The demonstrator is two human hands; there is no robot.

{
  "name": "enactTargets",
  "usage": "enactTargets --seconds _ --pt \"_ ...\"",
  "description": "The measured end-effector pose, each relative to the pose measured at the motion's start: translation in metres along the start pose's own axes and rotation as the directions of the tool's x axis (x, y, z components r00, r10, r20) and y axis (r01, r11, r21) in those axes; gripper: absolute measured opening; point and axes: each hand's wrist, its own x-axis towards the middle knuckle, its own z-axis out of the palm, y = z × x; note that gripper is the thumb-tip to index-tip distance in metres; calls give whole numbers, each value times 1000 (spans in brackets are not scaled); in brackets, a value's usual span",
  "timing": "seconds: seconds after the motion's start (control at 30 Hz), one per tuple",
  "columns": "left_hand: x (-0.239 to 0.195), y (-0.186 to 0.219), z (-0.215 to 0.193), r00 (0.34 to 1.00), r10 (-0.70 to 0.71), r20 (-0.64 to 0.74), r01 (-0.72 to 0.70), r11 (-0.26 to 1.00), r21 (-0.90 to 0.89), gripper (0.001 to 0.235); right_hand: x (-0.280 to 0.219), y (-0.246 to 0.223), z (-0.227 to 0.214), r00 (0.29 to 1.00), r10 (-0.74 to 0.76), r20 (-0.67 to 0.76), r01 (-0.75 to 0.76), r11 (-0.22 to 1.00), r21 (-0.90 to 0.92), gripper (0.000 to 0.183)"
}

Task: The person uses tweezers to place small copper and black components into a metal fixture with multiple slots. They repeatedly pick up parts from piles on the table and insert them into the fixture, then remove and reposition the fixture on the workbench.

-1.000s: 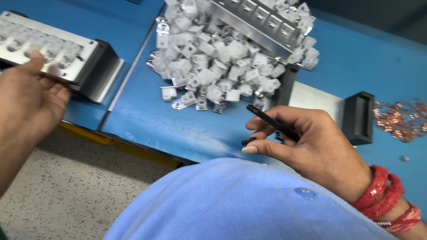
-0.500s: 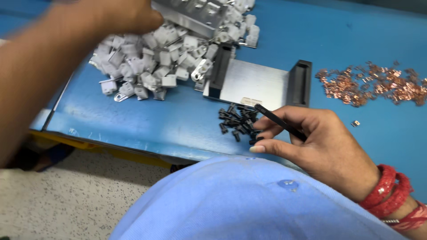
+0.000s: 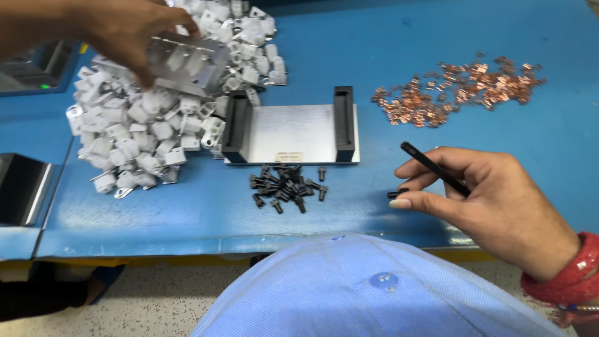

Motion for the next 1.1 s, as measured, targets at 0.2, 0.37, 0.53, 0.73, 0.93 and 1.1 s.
enactTargets --seconds 0.2,0.37,0.53,0.73,0.93,1.1 --pt "-22 36 -26 991 114 -74 -130 952 -276 112 -11 20 -11 1000 -11 -18 11 1000 -1 28" --pt "-39 115 -42 961 261 -91 -275 934 -226 109 -10 22 -10 1000 -20 -13 20 1000 -7 28" --pt "-39 164 -29 939 338 -59 -341 902 -263 110 -10 18 -6 986 -167 6 165 980 115 28" --pt "-34 160 -9 905 370 -212 -422 845 -327 123 -11 0 7 999 -38 8 38 999 6 26" --pt "-5 132 -1 864 139 -484 -365 836 -410 76 -10 -22 21 996 -86 29 84 995 55 26" --pt "36 130 1 907 -122 -404 -103 865 -491 45 -6 -46 34 993 -113 27 112 993 37 28"
